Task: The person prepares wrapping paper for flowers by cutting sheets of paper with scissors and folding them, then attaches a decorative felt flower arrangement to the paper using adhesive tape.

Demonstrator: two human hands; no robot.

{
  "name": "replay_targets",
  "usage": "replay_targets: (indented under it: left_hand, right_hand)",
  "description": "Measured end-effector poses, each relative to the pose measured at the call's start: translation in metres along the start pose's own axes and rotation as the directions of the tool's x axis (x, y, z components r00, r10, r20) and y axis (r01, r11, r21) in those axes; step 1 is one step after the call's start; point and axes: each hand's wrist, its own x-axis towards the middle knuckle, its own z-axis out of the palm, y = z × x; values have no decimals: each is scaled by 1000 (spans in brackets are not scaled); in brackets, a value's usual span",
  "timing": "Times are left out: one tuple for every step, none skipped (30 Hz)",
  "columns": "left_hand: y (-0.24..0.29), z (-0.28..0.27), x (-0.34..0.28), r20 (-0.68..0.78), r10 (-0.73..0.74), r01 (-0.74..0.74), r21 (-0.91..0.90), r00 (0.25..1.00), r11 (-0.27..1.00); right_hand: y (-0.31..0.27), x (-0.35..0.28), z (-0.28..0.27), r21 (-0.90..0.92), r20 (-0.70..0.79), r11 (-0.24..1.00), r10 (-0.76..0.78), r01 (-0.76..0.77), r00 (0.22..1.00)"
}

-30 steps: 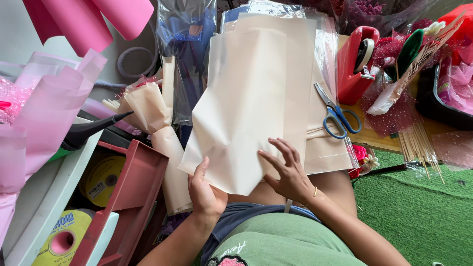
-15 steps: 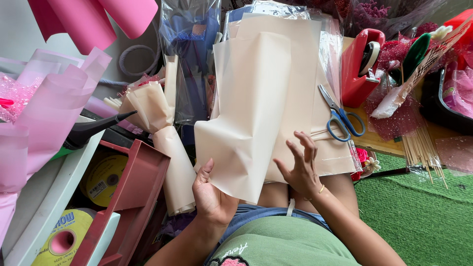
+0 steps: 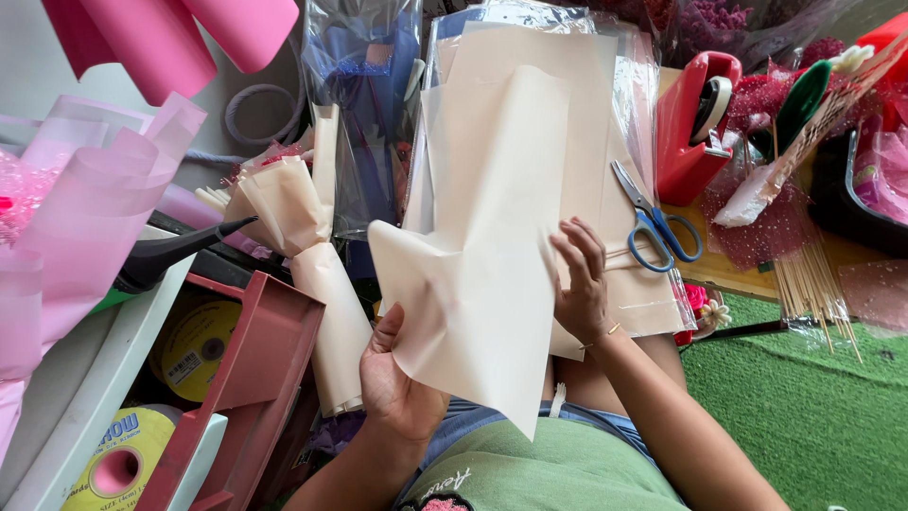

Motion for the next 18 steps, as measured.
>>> replay_targets:
  left_hand:
    - [1,1,-1,3,-1,1,14,1000,1000]
    - [-3,9,-2,-2,-4,4,15,1000,1000]
    - [-6,18,-4,-61,77,-70,107,995,992]
    - [-10,27,-5,-107,164,-141,199,981,970]
    - [-6,29,-6,-105,165,-142,199,981,970]
    - [-2,32,-6,-109,332,-286,306,937,908]
    - [2,35,-7,-92,490,-415,410,867,812]
    - [8,39,-7,-94,492,-417,410,866,811]
    - [13,43,-8,9,726,-575,618,688,536]
    - [18,46,-8,177,865,-630,754,469,187]
    - [27,39,-5,174,866,-625,758,470,187]
    - [34,33,0,349,780,-722,668,520,182]
    - [42,27,5,517,671,-801,565,531,198]
    - [49,21,13,517,673,-803,562,529,200]
    - [57,15,20,609,576,-786,609,545,101]
    - [65,9,27,683,466,-769,639,562,-8]
    - [65,1,36,683,469,-770,638,560,-9]
    - [64,-6,45,715,449,-763,638,536,-105]
  right_hand:
    - [3,-2,-1,13,53,1000,-21,20,998]
    - [0,-1,-2,9,52,1000,-16,16,999]
    - [-3,0,-4,98,43,994,37,-41,998]
    - [-5,3,-4,190,40,978,84,-90,996]
    - [-7,6,-11,190,39,978,82,-88,996]
    - [-8,9,-18,225,69,968,97,-110,993]
    - [-10,11,-25,259,99,957,111,-133,989]
    - [-5,10,-31,261,101,956,112,-135,989]
    - [0,8,-38,300,143,933,163,-200,976]
    - [4,5,-46,334,188,904,215,-268,958]
    - [4,1,-50,333,191,902,220,-274,957]
    - [6,1,-55,271,178,910,274,-315,945]
    - [8,0,-60,208,161,911,327,-356,931]
    - [9,-5,-63,207,163,912,324,-354,932]
    - [9,-11,-66,287,188,838,425,-464,885]
    - [10,-17,-69,362,222,743,518,-563,826]
    - [12,-21,-70,363,224,743,516,-563,827]
    - [14,-27,-72,453,238,653,567,-607,789]
